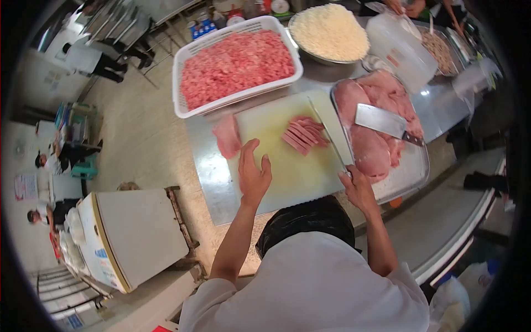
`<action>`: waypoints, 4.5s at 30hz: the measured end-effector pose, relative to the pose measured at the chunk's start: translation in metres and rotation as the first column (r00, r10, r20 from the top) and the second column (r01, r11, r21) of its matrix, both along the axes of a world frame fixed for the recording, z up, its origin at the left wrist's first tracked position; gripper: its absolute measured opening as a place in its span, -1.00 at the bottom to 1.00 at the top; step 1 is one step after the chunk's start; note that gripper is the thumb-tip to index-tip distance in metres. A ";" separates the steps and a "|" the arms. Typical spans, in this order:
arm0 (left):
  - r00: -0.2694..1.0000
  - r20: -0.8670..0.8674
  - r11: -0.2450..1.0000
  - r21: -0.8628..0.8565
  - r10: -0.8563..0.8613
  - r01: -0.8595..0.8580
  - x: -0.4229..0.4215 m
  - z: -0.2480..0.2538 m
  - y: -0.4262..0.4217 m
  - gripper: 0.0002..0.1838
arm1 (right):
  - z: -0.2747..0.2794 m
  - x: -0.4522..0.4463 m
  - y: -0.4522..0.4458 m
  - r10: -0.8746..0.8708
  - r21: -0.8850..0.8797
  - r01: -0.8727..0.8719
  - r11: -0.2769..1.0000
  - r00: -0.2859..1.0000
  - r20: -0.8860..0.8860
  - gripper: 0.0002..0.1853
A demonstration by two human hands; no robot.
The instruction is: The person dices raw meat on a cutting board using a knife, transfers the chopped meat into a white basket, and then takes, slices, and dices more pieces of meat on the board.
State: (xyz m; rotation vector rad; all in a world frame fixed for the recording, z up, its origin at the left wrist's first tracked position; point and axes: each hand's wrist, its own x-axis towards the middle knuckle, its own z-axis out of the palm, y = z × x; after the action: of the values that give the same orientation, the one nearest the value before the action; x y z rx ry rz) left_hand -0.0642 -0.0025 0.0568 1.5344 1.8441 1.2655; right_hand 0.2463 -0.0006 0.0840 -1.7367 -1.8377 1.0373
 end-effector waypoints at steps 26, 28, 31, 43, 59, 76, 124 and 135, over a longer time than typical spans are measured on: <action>0.913 -0.384 0.963 -0.166 0.136 -0.214 0.063 -0.064 0.089 -0.16 | -0.012 0.045 0.039 -0.033 -0.422 -0.115 0.899 0.944 -0.328 -0.28; 0.889 -0.426 0.953 -0.161 0.168 -0.257 0.032 -0.066 0.089 -0.22 | -0.012 0.048 0.042 -0.026 -0.430 -0.134 0.893 0.938 -0.347 -0.26; 0.864 -0.475 0.957 -0.133 0.166 -0.257 -0.007 -0.065 0.086 -0.33 | -0.007 0.049 0.043 -0.027 -0.453 -0.162 0.877 0.924 -0.382 -0.24; 0.899 -0.416 0.983 -0.061 0.135 -0.176 0.088 -0.050 0.090 -0.58 | -0.020 0.054 0.047 -0.040 -0.473 -0.162 0.866 0.921 -0.388 -0.21; 0.812 -0.568 0.991 0.053 0.130 -0.122 0.053 -0.015 0.026 -0.59 | -0.016 0.053 0.044 -0.050 -0.464 -0.148 0.873 0.921 -0.388 -0.25; 0.729 -0.675 0.992 -0.112 -0.117 0.056 0.003 -0.003 0.122 -0.49 | -0.010 0.046 0.040 -0.059 -0.407 -0.102 0.908 0.929 -0.366 -0.45; 0.766 -0.620 0.962 -0.274 -0.169 -0.009 0.052 -0.037 -0.007 -0.64 | -0.002 0.043 0.044 -0.087 -0.455 -0.086 0.886 0.934 -0.347 -0.39; 0.900 -0.338 0.959 -0.023 -0.275 0.284 0.129 -0.066 0.056 -0.09 | -0.009 0.036 0.041 -0.080 -0.437 -0.101 0.894 0.923 -0.376 -0.33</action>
State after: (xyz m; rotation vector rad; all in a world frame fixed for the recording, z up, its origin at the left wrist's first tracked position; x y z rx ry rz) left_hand 0.0646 0.0536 -0.0093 2.0515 1.7185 0.9414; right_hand 0.2826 0.0408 0.0754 -1.5946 -1.4304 1.7809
